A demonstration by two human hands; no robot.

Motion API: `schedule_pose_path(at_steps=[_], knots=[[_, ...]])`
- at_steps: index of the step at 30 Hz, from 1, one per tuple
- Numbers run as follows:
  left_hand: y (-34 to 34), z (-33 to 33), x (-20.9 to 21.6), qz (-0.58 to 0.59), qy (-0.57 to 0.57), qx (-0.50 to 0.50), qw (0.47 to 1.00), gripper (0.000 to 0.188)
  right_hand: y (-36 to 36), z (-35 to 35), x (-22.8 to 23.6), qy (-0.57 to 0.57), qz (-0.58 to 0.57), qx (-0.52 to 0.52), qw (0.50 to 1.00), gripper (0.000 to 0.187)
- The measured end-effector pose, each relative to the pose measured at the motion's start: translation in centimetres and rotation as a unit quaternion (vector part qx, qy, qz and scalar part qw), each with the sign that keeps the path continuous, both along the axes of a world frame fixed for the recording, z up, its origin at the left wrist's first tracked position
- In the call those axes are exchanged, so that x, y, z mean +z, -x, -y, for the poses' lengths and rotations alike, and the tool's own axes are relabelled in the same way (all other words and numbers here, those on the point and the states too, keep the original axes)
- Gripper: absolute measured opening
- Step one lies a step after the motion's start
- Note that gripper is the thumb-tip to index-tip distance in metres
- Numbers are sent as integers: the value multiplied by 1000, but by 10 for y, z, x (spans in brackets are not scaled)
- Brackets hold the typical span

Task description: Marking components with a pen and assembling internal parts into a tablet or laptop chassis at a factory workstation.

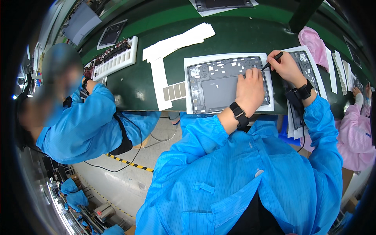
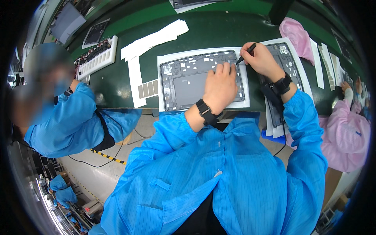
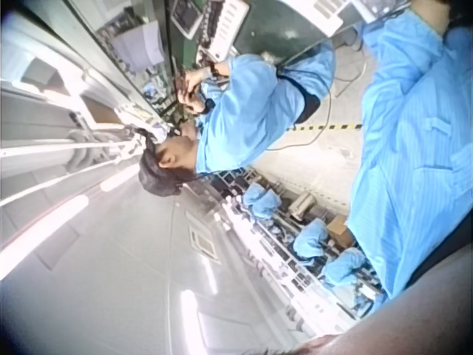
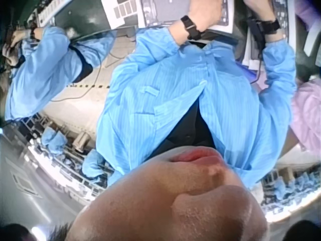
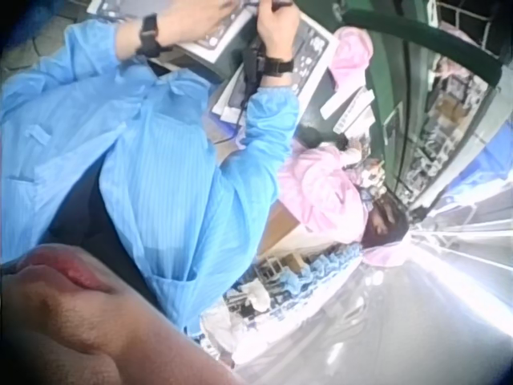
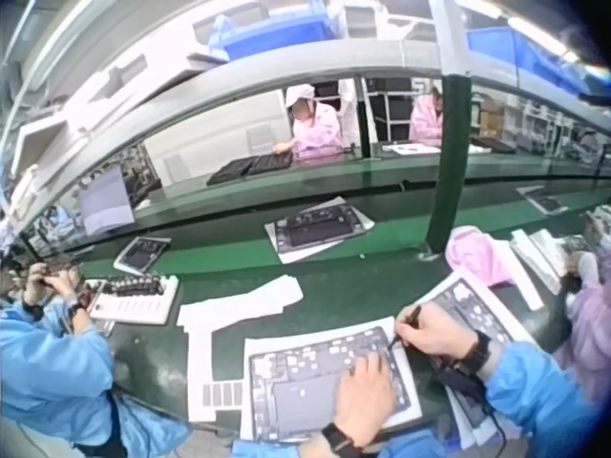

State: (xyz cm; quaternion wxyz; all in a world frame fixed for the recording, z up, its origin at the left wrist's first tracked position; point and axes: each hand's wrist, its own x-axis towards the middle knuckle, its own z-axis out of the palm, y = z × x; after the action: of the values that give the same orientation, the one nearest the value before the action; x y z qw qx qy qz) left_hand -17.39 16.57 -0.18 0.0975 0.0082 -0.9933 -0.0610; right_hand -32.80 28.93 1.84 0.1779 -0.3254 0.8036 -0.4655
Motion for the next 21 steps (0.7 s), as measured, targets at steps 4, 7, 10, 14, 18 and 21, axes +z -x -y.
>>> schedule_pose_path(at_steps=[4, 7, 10, 14, 18, 21], knots=[[6, -5, 5, 25, 40, -7, 999, 45, -7, 3, 11, -11, -31, 1, 999, 18], [9, -11, -5, -30, 34, 0, 999, 29, -18, -14, 23, 44, -61, -65, 995, 18], [10, -7, -9, -38, 20, 3, 999, 27, -40, -34, 49, 13, -43, -94, 995, 17], [-7, 14, -2, -49, -43, 6, 998, 49, -110, -27, 73, -40, 74, -109, 991, 25], [-48, 46, 35, -138, -209, 52, 967, 47, -172, -27, 46, -34, -20, -120, 992, 25], [-72, 97, 34, -85, -160, 267, 946, 18, -180, -23, 8, -72, -189, -124, 972, 27]])
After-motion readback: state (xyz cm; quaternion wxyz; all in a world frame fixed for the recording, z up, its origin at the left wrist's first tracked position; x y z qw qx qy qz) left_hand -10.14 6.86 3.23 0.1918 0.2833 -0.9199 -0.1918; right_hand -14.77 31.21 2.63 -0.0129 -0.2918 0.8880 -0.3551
